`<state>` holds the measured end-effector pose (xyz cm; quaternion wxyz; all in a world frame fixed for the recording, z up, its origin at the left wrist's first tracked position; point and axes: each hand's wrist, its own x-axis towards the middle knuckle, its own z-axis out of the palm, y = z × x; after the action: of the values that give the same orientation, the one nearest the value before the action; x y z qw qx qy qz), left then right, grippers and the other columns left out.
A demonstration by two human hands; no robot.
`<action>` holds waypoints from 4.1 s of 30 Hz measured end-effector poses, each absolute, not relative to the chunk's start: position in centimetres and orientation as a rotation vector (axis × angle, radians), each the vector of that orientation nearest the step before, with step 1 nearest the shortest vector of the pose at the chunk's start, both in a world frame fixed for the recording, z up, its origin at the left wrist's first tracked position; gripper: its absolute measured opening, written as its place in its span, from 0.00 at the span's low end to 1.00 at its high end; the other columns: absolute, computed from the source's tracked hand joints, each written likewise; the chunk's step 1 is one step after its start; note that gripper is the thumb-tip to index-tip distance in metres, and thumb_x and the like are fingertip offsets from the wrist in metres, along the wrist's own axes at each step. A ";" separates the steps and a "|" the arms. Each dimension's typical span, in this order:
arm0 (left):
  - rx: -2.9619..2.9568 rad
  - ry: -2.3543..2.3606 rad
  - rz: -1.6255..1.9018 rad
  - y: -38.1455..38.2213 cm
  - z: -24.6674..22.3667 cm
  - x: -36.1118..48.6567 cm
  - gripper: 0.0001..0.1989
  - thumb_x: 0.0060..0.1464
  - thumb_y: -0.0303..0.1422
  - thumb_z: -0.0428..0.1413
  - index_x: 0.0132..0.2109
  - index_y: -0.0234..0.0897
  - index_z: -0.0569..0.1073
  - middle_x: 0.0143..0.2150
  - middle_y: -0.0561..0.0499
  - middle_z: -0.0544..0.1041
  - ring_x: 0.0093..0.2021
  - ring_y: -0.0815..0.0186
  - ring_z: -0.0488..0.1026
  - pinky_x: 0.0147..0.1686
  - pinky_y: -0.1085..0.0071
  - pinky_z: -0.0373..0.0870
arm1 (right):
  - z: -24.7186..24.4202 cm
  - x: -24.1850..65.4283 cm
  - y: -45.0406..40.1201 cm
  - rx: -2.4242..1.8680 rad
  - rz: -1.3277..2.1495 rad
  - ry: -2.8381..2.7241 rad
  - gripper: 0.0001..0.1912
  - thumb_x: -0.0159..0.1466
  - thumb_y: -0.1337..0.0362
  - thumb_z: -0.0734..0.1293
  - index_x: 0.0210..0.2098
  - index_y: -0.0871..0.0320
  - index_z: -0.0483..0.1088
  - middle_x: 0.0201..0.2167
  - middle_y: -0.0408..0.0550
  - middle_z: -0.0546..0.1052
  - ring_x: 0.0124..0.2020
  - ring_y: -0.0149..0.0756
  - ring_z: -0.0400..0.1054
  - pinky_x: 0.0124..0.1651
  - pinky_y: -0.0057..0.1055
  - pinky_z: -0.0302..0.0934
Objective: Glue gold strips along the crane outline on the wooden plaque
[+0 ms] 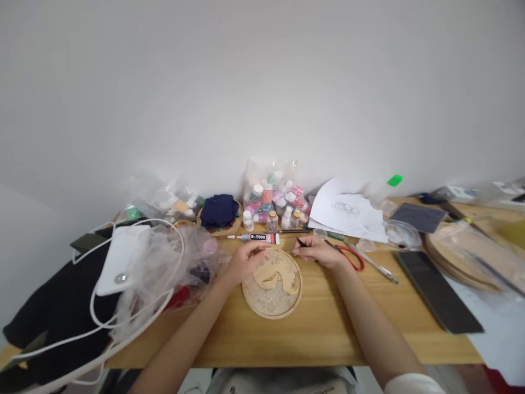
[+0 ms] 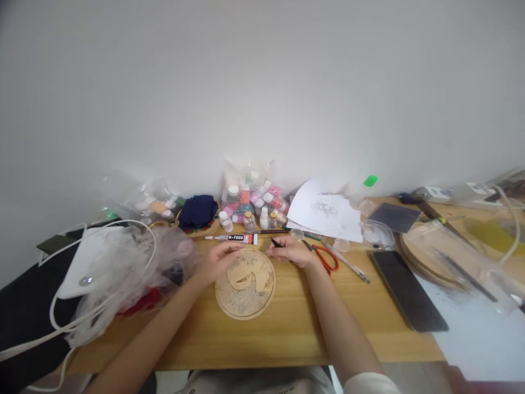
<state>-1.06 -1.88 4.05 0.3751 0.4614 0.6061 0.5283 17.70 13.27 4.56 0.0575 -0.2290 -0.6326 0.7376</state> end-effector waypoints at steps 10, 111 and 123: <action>0.882 0.848 1.199 3.1 4.0 -0.8 0.22 0.38 0.49 0.63 0.21 0.32 0.71 0.18 0.50 0.68 0.20 0.70 0.65 0.23 0.72 0.60 | 2.5 17.1 13.2 -0.564 2.380 -1.507 0.27 0.44 0.46 0.74 0.22 0.55 0.55 0.09 0.29 0.53 0.11 0.19 0.38 0.17 0.23 0.32; 0.886 1.246 1.093 2.8 3.2 -1.3 0.17 0.35 0.45 0.69 0.24 0.37 0.74 0.19 0.54 0.70 0.24 0.70 0.66 0.26 0.76 0.63 | 2.5 16.0 13.4 -0.285 2.625 -1.263 0.15 0.51 0.57 0.73 0.28 0.62 0.68 0.14 0.34 0.66 0.12 0.18 0.48 0.15 0.21 0.35; 0.714 1.299 1.054 2.8 3.9 -0.9 0.15 0.36 0.44 0.68 0.30 0.42 0.76 0.20 0.55 0.70 0.25 0.70 0.64 0.27 0.76 0.61 | 2.3 15.9 13.5 -0.338 2.653 -1.215 0.14 0.53 0.58 0.73 0.28 0.61 0.69 0.13 0.36 0.66 0.11 0.18 0.48 0.14 0.21 0.34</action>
<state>-0.93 2.82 3.87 0.6143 0.3098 0.5636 0.4571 15.86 13.48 2.33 0.1018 -0.1146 -0.4113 0.8985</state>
